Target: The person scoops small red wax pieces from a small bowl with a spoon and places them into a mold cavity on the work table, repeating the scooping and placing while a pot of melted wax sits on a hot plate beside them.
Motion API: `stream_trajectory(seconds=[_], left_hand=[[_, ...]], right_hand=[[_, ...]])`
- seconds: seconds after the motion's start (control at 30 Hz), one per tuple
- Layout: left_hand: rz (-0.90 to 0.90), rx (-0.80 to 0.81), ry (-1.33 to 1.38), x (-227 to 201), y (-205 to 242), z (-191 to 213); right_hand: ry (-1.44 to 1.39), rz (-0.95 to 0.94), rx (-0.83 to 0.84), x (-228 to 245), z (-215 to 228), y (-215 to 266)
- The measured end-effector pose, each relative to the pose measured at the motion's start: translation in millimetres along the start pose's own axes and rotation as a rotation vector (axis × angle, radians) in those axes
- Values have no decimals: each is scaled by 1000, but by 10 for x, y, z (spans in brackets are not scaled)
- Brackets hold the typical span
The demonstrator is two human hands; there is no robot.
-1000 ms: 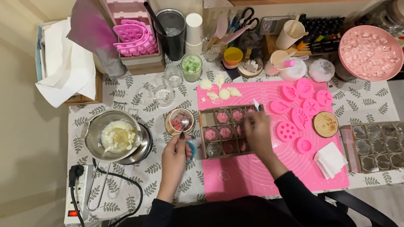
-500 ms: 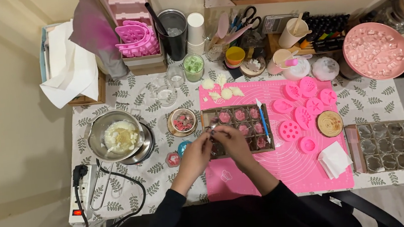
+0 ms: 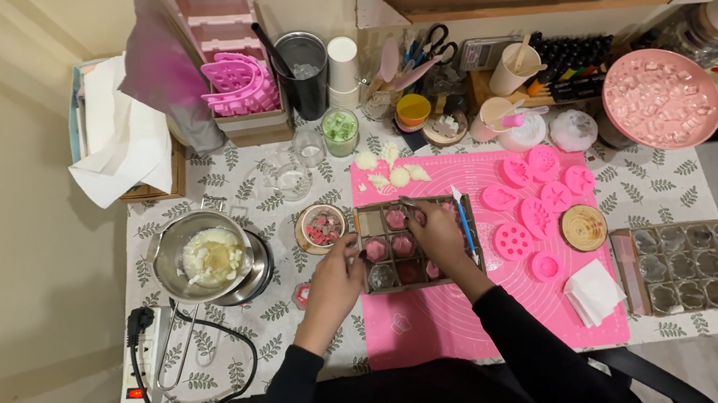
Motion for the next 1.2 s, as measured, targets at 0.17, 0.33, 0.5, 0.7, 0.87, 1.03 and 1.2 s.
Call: stream_trajectory(seconds=[0.17,0.33,0.5,0.7,0.87,1.03,1.2], left_hand=[[-8,-97,-25,9,86,231],[-39,-159,-52,120,145,317],[-15,-142,1,80,191,300],[296,80,751,360,-55,-177],[355,208,1114,422,-47,-390],[437,75,1260,544,-72,-84],[445,26,1442,306,8,170]], right_hand=[[183,149,-56,52,-237,-112],[283,102,-18,-214,-492,-126],[54,166,-245,166,-19,-64],[-141,-158,123,1225,525,126],[-236,35,174,1629,453,302],[-272,161,167,1891,613,407],[-12,541,135,2441,728,698]])
Point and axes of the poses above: each hand's wrist, its own y-axis away from the middle knuckle, its own z-axis out of the back of the hand, x = y × z, the point moved 10 cm from there along -y, towards the middle knuckle, and after that the axes turned 10 degrees about -x, right-handed, at the moved point
